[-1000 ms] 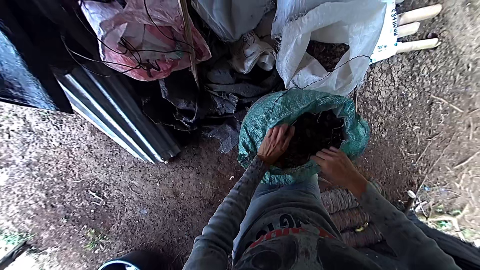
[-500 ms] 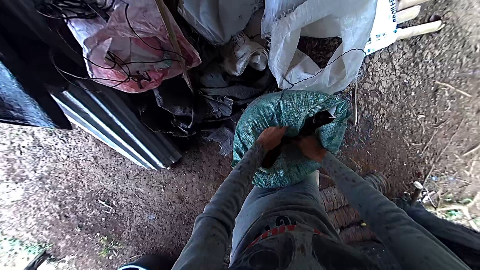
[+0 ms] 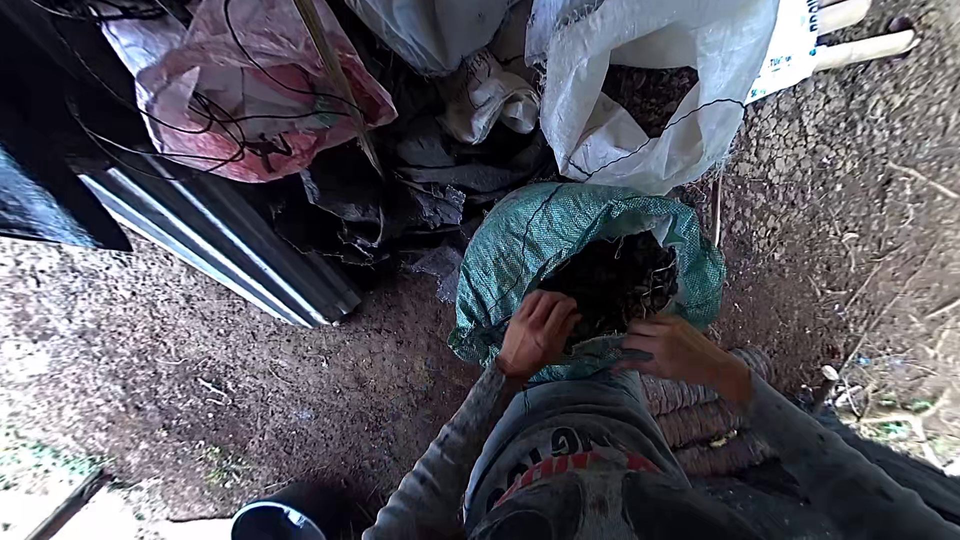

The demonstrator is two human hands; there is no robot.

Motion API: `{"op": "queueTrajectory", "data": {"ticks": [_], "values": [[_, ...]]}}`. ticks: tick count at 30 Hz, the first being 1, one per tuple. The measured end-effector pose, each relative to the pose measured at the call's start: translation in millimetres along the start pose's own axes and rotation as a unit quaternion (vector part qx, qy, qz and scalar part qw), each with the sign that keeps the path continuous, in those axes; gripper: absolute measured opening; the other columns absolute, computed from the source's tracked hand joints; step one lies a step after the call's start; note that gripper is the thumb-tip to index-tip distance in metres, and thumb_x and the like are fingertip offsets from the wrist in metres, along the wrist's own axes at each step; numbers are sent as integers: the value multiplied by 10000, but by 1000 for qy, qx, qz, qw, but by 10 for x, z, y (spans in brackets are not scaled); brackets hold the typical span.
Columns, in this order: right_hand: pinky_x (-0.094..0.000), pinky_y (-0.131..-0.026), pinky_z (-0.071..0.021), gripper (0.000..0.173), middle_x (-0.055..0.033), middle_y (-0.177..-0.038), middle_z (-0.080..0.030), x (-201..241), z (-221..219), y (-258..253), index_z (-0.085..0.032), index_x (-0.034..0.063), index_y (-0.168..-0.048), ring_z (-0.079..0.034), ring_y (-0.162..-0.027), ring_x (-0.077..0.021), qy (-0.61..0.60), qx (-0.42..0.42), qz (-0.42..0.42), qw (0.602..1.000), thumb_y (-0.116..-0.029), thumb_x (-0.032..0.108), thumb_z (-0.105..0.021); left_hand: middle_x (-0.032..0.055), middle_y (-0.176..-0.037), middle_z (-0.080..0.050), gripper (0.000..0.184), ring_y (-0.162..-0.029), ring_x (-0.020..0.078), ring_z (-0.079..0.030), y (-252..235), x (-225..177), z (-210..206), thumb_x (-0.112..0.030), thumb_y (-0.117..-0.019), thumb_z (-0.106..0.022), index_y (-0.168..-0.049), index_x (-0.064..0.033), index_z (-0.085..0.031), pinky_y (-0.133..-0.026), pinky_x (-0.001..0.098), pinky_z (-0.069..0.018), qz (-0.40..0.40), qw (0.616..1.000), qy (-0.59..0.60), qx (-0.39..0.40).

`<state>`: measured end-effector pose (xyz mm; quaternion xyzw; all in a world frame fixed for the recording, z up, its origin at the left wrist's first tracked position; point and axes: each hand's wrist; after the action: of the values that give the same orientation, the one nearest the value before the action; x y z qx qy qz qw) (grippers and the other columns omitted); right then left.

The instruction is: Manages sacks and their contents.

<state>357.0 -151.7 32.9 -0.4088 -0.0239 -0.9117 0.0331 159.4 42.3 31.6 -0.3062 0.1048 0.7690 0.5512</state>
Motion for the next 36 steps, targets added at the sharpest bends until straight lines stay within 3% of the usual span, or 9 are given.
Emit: {"op": "queueTrajectory", "data": {"ticks": [4,7,10,16,20,24,28,32,36], "values": [[-575,-811,-546,417,-261,-943,-708,197,357,-52,-707,-56,-1106,-704,-871,-417,-67,168,-247,952,-1096,273,-451,265,-1287,-633,341,-1192,431,-629,-114,-76,-226,-171,-984,-659,-1260,30,-661,-989,575,-513,129,902,89,402],[-611,-921,-524,353,-268,-1347,-579,77,256,-348,-609,-2,-1347,-654,-1078,-467,37,289,-330,898,-998,52,-604,295,-1378,-558,429,-1273,483,-555,-157,-3,-534,-8,-918,-671,-1344,-3,-622,-1008,611,-487,42,880,90,464],[-605,-899,-525,307,-304,-1416,-521,-86,-43,-482,-651,-49,-1272,-647,-1064,-479,86,358,-289,884,-986,-34,-539,223,-1354,-604,292,-1310,436,-533,-154,194,-692,-86,-972,-650,-1260,-63,-697,-1075,592,-441,-14,893,92,441],[-560,-851,-557,97,-191,-847,-697,-227,-307,-213,-712,-32,-855,-703,-916,-394,128,85,-44,987,-853,-93,-636,218,-1199,-664,513,-1241,409,-563,-267,195,-512,-517,-946,-665,-1104,-35,-744,-1105,569,-399,53,919,85,382],[-635,-1039,-427,121,-220,-993,-718,-419,-113,-154,-737,-33,-1012,-669,-1059,-426,110,157,-131,973,-947,24,-652,252,-1259,-662,322,-1260,436,-588,-116,-72,-660,-216,-1048,-558,-1211,30,-689,-1092,563,-437,50,899,104,422],[-505,-872,-567,135,-199,-853,-703,-444,-200,-408,-703,-69,-852,-715,-881,-374,146,97,7,985,-894,-104,-579,184,-1009,-732,214,-1073,368,-685,91,-29,-578,-122,-992,-595,-945,22,-746,-986,505,-515,74,947,150,276],[-541,-906,-530,124,-150,-896,-724,-575,-507,-587,-757,5,-884,-699,-939,-352,102,53,-24,993,-920,-14,-640,207,-1048,-727,273,-1065,367,-700,66,186,-440,-178,-1029,-569,-1020,30,-746,-975,525,-539,181,945,101,253],[-582,-1006,-477,135,-159,-1077,-734,-516,-367,-662,-782,35,-966,-665,-1115,-370,98,100,-88,986,-943,32,-648,169,-1069,-709,235,-1079,361,-672,-307,443,-367,-234,-965,-677,-1083,-40,-739,-916,493,-565,1,989,37,144],[-620,-890,-543,202,-294,-1193,-648,-407,-105,-666,-723,-64,-1077,-625,-1128,-495,142,-87,-220,961,-879,-25,-710,187,-1361,-644,318,-1274,356,-621,-552,574,-520,-153,-1015,-598,-1279,6,-673,-1040,471,-525,-85,991,-44,96]]}}
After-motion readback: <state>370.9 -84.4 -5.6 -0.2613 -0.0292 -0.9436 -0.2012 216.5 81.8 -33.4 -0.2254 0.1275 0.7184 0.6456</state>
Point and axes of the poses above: each hand's wrist, its own y-axis away from the middle knuckle, its own z-axis out of the back of the hand, x = y × z
